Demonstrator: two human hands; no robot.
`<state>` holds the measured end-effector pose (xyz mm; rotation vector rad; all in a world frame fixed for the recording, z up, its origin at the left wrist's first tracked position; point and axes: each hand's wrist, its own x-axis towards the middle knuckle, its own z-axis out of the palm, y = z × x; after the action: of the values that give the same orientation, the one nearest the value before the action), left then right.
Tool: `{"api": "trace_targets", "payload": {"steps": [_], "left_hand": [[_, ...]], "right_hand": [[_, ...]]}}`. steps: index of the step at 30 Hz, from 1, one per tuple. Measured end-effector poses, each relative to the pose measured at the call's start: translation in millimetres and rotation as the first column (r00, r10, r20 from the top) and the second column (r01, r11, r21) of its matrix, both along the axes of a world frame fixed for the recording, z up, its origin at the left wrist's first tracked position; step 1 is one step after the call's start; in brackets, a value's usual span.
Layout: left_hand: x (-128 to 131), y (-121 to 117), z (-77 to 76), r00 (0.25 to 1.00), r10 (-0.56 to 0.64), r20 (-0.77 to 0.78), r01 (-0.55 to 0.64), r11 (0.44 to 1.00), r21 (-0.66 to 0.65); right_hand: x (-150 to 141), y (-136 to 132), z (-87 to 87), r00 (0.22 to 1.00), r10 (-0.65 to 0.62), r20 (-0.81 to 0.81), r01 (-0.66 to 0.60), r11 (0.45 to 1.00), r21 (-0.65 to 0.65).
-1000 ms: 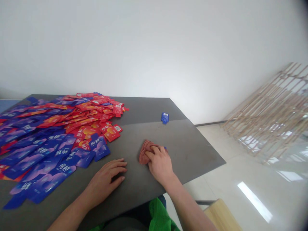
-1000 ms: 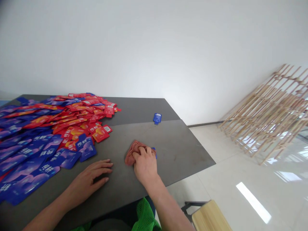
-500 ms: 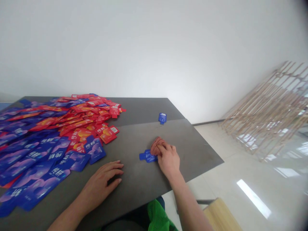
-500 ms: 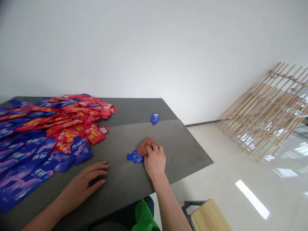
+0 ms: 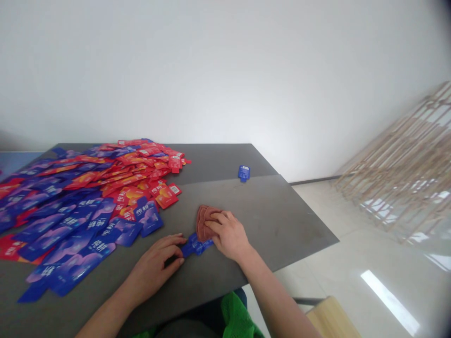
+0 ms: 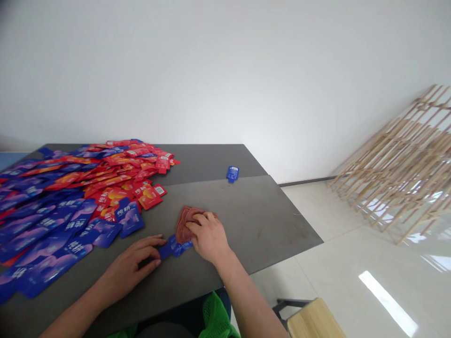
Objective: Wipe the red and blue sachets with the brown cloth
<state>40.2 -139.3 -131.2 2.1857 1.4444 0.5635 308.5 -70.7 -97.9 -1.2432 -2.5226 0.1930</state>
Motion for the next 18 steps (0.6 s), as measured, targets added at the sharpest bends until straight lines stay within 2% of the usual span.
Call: {"api": "trace_targets", "payload": {"steps": [2, 4, 9, 13, 18], "left_hand": [[-1, 0, 1.4, 1.0, -0.002, 0.014, 0.002, 1.0, -0.01], [-3, 0, 3.6, 0.999, 0.002, 0.038, -0.001, 1.0, -0.029], [-9, 2, 6.5, 0.996, -0.011, 0.084, 0.018, 0.997, -0.074], [-9, 3, 0.7, 0.997, -0.025, 0.075, 0.028, 0.999, -0.03], [-3, 2, 0.3, 0.998, -0.05, 0.025, 0.048, 0.998, 0.048]], "right_hand": [[6, 4, 1.5, 1.0, 0.013, -0.002, -0.013, 1.0, 0.001], [6, 2, 3.1, 0.999, -0.033, -0.005, 0.033, 0.999, 0.012], [-7, -14, 0.5, 0.994, -0.113, 0.003, 0.113, 0.993, 0.043], [-14, -24, -2.6, 0.99, -0.134, 0.039, 0.132, 0.99, 0.05], [-23, -42, 4.2, 0.992, -0.114, 0.052, 0.111, 0.992, 0.062]]}}
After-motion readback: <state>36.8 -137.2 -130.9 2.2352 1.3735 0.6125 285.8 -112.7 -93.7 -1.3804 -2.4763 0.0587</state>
